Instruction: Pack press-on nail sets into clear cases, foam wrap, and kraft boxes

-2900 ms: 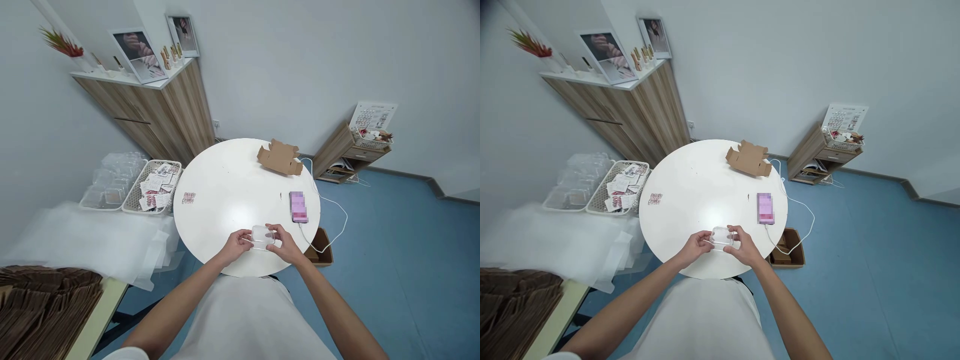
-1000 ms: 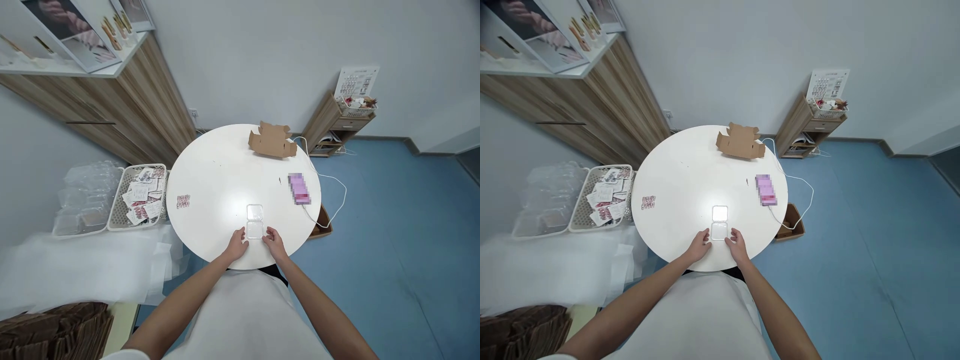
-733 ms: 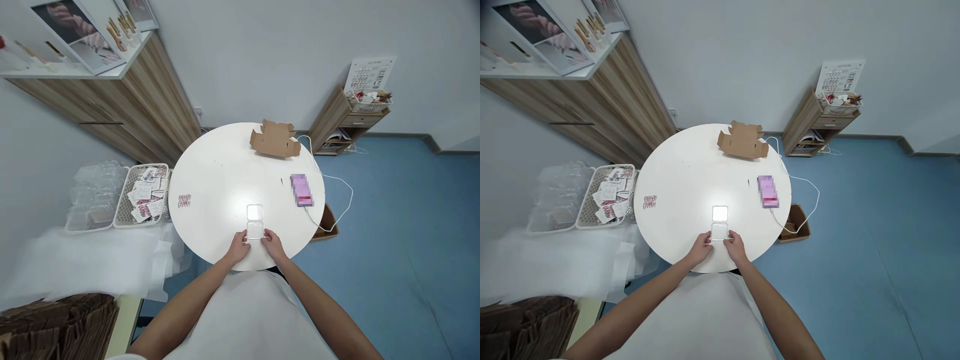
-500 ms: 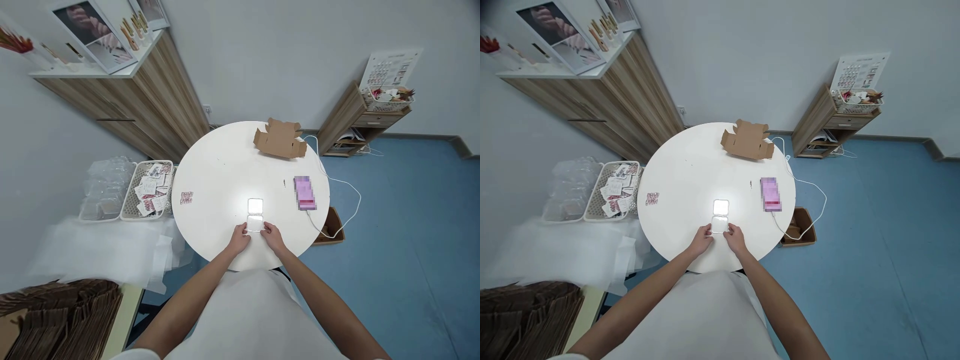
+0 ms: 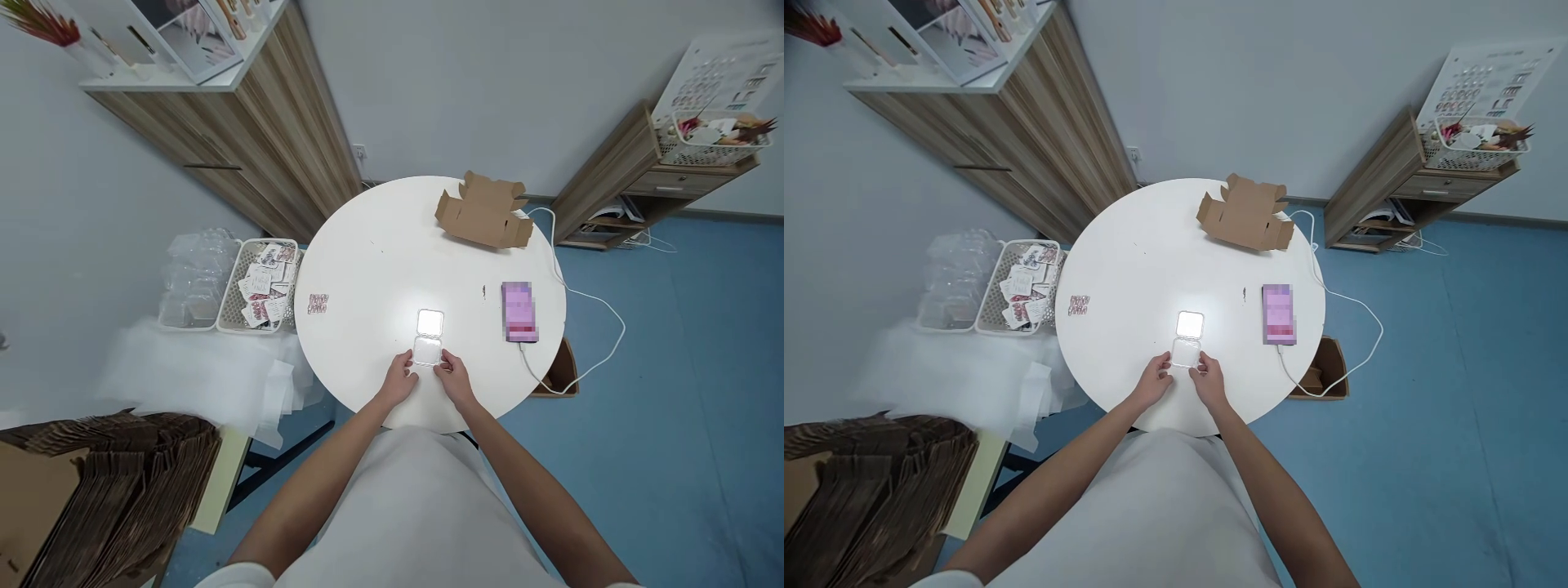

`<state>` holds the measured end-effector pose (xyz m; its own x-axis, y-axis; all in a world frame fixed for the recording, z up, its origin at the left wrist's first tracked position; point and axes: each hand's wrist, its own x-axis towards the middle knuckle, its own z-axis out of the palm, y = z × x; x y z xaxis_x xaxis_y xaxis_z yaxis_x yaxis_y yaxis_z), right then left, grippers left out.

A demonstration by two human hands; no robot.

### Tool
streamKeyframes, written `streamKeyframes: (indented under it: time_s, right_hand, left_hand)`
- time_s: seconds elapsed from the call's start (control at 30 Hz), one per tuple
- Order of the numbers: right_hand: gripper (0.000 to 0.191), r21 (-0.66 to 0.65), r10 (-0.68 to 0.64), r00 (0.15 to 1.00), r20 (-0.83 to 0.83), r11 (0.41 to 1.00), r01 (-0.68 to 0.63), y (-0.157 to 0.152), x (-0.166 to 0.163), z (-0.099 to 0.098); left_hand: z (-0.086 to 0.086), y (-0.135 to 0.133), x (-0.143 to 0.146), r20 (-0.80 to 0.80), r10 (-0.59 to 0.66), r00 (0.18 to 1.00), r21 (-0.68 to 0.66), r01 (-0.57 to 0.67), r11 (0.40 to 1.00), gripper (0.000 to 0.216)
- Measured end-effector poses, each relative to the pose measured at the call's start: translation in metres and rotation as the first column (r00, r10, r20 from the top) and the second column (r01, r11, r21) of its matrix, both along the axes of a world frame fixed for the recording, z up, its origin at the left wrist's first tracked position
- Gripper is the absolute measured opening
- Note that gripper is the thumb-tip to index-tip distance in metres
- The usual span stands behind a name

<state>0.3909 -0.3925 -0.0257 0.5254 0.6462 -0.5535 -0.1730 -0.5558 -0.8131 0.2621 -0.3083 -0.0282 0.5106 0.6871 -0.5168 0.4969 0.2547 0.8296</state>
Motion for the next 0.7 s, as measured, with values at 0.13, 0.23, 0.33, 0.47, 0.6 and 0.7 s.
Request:
streamKeyframes:
  time_s: [0.13,0.23,0.33,0.47,0.6,0.7]
  right_hand:
    - [0.054,-0.024,-0.036,0.996,0.084,0.999,0.038,-0.004,-0.003,0.002]
    - [0.055,0.014,-0.085,0.947,0.311,0.996,0.084,0.002,-0.009,0.014]
    - [0.052,0.093,-0.048,0.88,0.472,0.996,0.005,0.03,-0.023,0.027]
    - [0.05,0.075,0.207,0.883,0.422,0.962,-0.261,0.097,-0.059,0.029]
    - [0.052,0.004,0.382,0.836,0.394,0.909,-0.417,0.166,-0.096,0.015]
    - [0.054,-0.049,0.457,0.774,0.439,0.872,-0.487,0.208,-0.118,0.005]
  left_hand:
    - [0.004,0.005,-0.01,0.013,-0.042,0.999,0.014,0.042,0.999,0.055]
    - [0.011,0.028,-0.035,0.005,-0.081,0.997,0.114,0.08,0.99,0.049]
    - [0.021,0.075,-0.076,-0.092,-0.079,0.993,0.333,0.105,0.937,0.044]
    - [0.029,0.152,-0.13,-0.285,-0.031,0.958,0.535,0.186,0.824,0.045]
    - [0.028,0.215,-0.152,-0.414,-0.027,0.91,0.539,0.268,0.798,0.056]
    - [0.024,0.246,-0.149,-0.49,-0.069,0.869,0.475,0.333,0.815,0.068]
